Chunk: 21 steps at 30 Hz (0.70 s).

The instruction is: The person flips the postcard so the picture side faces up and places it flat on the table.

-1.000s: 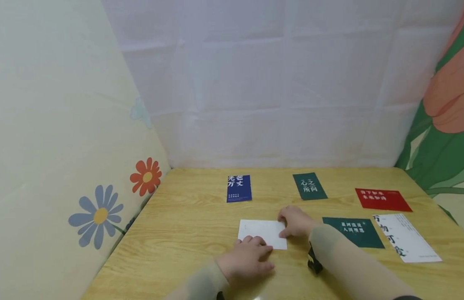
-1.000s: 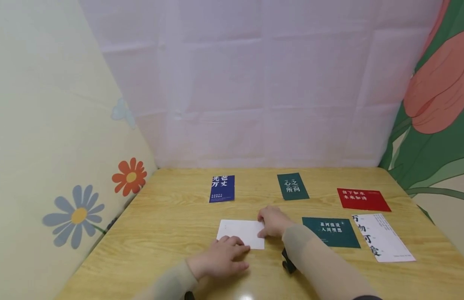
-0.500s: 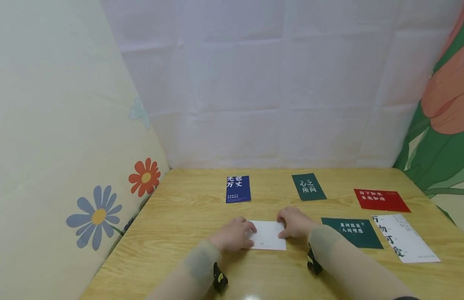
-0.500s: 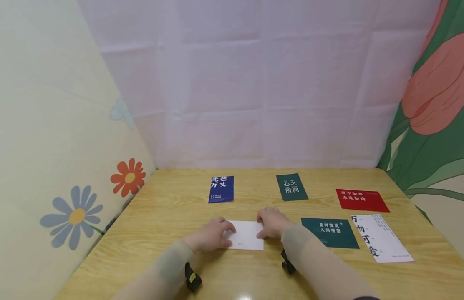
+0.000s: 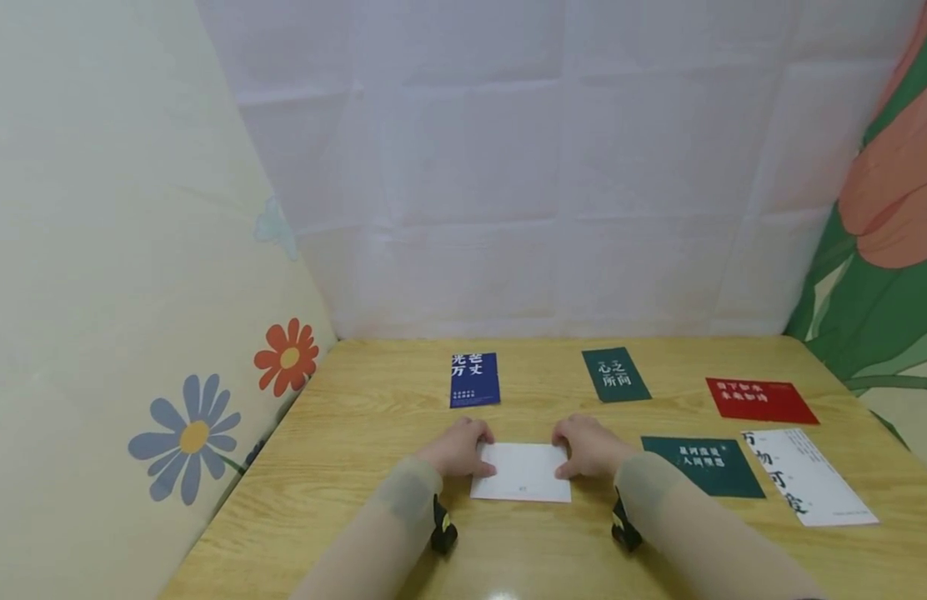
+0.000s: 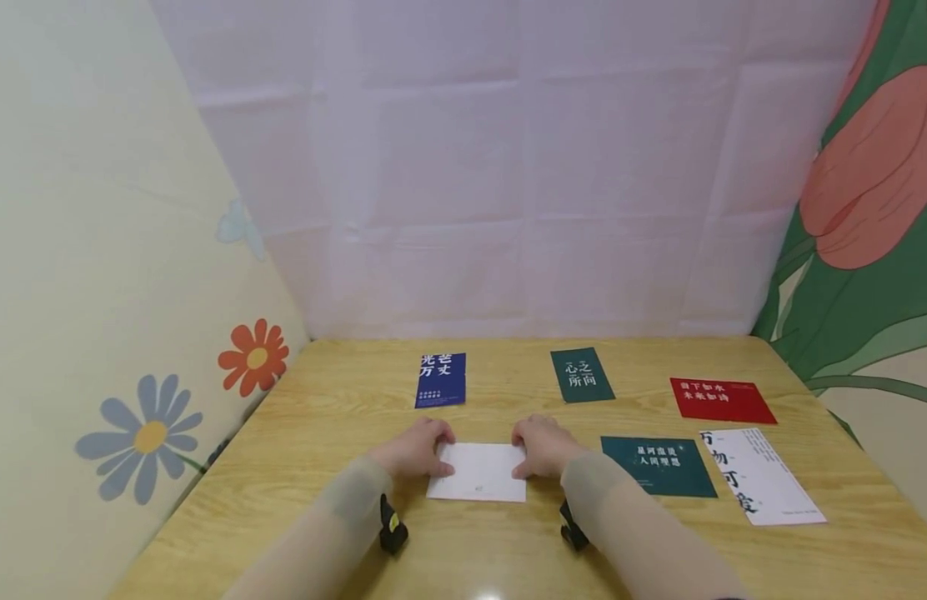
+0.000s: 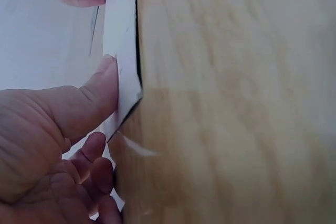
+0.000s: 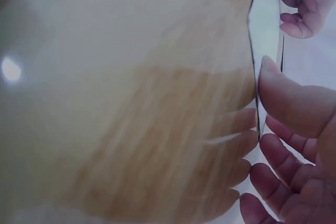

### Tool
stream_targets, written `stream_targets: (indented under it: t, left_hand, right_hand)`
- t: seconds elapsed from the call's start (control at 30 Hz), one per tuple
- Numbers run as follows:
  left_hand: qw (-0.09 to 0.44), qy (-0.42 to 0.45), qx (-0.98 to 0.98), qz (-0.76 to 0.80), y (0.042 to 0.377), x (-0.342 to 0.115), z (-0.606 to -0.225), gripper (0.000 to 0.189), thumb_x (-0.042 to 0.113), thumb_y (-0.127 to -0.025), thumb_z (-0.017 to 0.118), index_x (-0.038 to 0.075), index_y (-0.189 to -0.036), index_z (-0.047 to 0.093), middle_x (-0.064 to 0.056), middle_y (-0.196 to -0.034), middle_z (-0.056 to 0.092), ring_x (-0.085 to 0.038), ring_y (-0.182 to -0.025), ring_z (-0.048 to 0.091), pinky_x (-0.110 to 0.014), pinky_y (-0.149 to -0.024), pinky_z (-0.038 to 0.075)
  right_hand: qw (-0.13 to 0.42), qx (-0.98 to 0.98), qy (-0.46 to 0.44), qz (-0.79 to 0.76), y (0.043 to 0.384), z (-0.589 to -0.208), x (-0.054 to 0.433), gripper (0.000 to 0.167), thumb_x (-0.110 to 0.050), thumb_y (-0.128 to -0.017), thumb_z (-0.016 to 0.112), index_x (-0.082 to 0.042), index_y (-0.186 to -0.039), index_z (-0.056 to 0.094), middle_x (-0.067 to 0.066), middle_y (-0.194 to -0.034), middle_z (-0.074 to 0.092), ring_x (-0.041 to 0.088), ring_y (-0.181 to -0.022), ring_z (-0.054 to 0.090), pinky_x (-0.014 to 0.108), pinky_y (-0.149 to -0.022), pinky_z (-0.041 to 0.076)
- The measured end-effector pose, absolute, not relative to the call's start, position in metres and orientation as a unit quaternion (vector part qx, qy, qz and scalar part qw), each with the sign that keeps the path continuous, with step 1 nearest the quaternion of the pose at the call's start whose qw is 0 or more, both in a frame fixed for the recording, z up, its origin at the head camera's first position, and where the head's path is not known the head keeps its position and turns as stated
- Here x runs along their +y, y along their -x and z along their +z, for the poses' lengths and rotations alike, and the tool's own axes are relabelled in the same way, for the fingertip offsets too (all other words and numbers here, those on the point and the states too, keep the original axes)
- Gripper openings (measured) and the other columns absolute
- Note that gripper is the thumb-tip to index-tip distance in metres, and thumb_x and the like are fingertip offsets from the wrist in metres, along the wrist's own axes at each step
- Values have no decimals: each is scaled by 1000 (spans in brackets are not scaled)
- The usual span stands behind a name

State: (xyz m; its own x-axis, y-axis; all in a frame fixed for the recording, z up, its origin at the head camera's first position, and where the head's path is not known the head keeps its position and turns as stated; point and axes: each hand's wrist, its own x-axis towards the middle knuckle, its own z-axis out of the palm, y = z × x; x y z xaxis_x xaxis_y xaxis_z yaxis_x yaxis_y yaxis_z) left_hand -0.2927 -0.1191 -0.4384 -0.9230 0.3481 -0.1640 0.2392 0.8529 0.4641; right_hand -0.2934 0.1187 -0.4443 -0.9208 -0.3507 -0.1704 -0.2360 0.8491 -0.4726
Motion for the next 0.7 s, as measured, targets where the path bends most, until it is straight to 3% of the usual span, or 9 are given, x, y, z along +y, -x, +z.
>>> stream_targets:
  t: [0.33,0.7]
  left_hand:
    - [134,-139,967,166,295,-109,-433,32,23,-75,83,11,-94,60,-8,-103,50,-22,-88,51,-40,-85,47]
    - [147,-112,969,164,295,-104,-426,39,22,-74,84,11,-102,59,-5,-98,51,-21,-87,51,-40,-85,47]
  right_hand:
    - [136,950,145,-241,295,-443,118,35,-22,-75,84,-17,-103,63,1,-106,56,22,-100,49,46,-96,41]
    - [147,947,134,-253,295,-443,118,35,-21,-75,83,-15,-103,62,2,-107,55,23,-100,47,46,-95,41]
